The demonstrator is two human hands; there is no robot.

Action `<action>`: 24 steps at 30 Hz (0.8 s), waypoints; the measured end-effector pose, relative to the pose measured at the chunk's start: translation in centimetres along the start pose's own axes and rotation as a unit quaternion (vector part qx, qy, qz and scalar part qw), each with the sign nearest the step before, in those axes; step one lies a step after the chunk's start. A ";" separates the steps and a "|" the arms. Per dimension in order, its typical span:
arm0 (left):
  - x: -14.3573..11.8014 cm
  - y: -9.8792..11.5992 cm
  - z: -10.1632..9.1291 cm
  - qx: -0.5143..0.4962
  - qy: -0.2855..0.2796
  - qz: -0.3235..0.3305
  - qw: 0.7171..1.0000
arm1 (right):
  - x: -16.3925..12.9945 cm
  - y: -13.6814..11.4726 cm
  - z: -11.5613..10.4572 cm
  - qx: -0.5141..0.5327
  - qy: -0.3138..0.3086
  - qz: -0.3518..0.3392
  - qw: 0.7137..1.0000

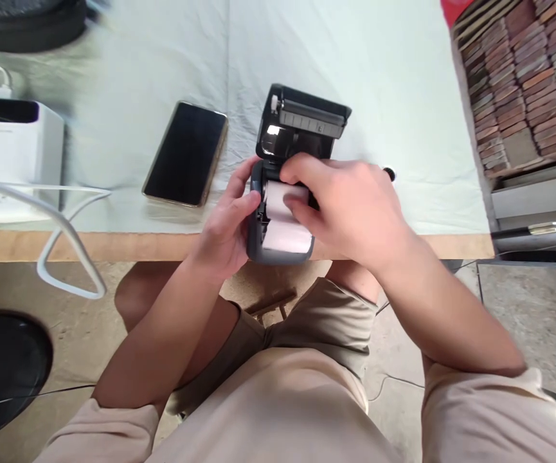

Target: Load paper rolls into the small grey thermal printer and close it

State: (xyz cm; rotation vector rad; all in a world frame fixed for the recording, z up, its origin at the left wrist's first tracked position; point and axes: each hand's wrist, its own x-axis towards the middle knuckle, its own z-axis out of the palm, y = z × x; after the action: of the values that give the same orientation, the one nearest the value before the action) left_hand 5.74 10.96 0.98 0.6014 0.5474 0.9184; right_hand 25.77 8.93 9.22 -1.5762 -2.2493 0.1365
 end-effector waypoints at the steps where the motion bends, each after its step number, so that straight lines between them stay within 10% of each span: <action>1: 0.0 0.0 0.0 0.005 0.002 0.002 1.000 | 0.3 0.3 -0.1 -0.043 -0.034 -0.016 0.998; 10: 0.2 -0.3 0.0 0.011 0.019 -0.008 1.000 | 1.6 -0.3 -2.7 0.000 -0.110 0.030 0.994; 14: 0.3 -0.1 0.1 0.009 0.049 0.005 0.999 | -2.3 -0.3 -4.0 0.314 0.081 0.158 0.933; 16: 0.3 -0.1 0.2 0.005 0.054 0.010 0.998 | -4.3 0.6 -2.4 0.462 0.151 0.227 0.844; 18: 0.3 -0.1 0.2 -0.003 0.052 0.017 0.998 | -5.9 1.7 0.4 0.500 0.143 0.260 0.814; 24: 0.0 0.0 0.5 0.017 0.061 0.053 0.997 | -6.8 3.1 5.9 0.399 0.191 0.225 0.868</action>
State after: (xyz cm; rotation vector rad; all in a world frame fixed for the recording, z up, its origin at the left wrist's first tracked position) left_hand 6.05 10.87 1.34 0.6135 0.6460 1.0522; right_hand 28.33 4.61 1.14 -1.4297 -1.2235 0.7108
